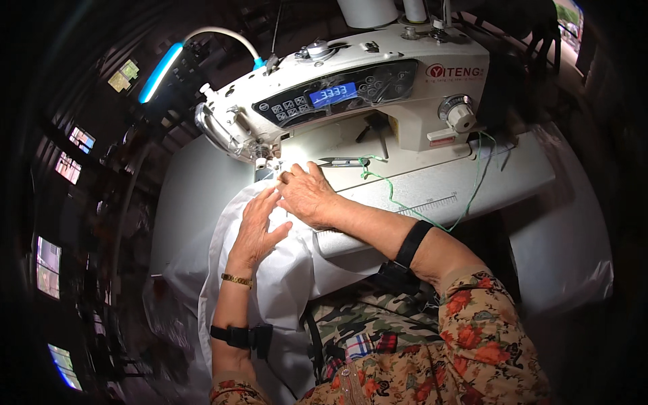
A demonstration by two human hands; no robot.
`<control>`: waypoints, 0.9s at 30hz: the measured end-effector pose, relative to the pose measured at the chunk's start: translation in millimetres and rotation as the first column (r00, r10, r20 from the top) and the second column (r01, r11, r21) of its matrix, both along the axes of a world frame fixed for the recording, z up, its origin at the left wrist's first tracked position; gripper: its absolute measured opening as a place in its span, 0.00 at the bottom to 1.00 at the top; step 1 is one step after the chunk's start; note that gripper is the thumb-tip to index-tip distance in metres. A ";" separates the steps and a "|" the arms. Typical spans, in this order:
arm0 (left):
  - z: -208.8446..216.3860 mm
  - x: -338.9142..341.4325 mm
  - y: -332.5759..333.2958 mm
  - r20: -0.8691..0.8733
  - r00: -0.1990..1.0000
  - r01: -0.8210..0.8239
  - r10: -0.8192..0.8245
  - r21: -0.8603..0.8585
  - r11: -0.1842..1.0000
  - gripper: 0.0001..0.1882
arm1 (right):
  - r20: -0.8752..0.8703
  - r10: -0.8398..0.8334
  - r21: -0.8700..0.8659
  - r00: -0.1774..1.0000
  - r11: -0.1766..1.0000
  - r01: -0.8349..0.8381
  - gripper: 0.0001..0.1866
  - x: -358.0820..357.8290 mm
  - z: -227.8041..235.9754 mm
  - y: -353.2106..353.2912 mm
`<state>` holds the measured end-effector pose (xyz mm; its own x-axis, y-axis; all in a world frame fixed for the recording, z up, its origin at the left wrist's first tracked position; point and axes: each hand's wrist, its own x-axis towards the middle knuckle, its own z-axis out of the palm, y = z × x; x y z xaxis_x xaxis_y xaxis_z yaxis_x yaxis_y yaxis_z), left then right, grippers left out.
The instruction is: The person folds the edges of a large white plastic sheet and feeds it through a sewing machine. They repeatedly reposition the material, smoothing the fabric and using small shears to trim the thread between stitching sections.
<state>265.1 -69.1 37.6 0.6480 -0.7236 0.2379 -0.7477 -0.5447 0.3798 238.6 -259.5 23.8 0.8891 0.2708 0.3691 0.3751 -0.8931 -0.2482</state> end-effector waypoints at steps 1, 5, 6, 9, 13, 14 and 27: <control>2.0 -1.0 -0.8 -0.008 1.000 -0.004 0.004 -0.005 1.000 0.37 | -0.003 -0.008 0.003 1.000 1.000 0.008 0.21 0.5 -0.2 -0.8; 3.6 -0.4 -5.1 0.005 1.000 -0.031 0.031 -0.018 0.999 0.36 | 0.057 0.011 0.052 0.998 0.999 -0.014 0.20 1.7 -2.4 -2.0; 2.8 0.9 -5.6 0.036 0.999 -0.010 0.011 -0.029 1.000 0.35 | 0.046 0.010 0.050 0.999 0.999 -0.013 0.20 1.2 -0.9 -1.9; 1.0 4.2 -5.2 0.055 0.998 -0.016 0.018 -0.026 1.000 0.35 | 0.047 0.012 0.059 0.999 0.998 -0.015 0.19 3.8 -2.6 -1.5; -1.1 10.7 -9.0 0.071 0.997 0.011 -0.008 -0.042 0.999 0.32 | 0.040 -0.012 0.038 0.999 0.999 0.011 0.18 4.5 -0.4 -2.4; -5.1 13.3 -8.0 0.104 0.995 0.016 -0.010 -0.057 0.998 0.30 | 0.032 -0.022 0.013 0.999 1.000 0.022 0.17 3.9 0.4 -1.7; -6.9 29.9 -19.5 0.080 0.995 -0.056 0.060 -0.061 0.997 0.24 | 0.088 -0.059 -0.003 0.994 0.998 0.060 0.11 12.4 -5.6 -2.8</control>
<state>295.0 -88.7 30.7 0.6651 -0.6685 0.3327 -0.7453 -0.5667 0.3513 251.0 -262.3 18.2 0.8677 0.2210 0.4453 0.3417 -0.9158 -0.2113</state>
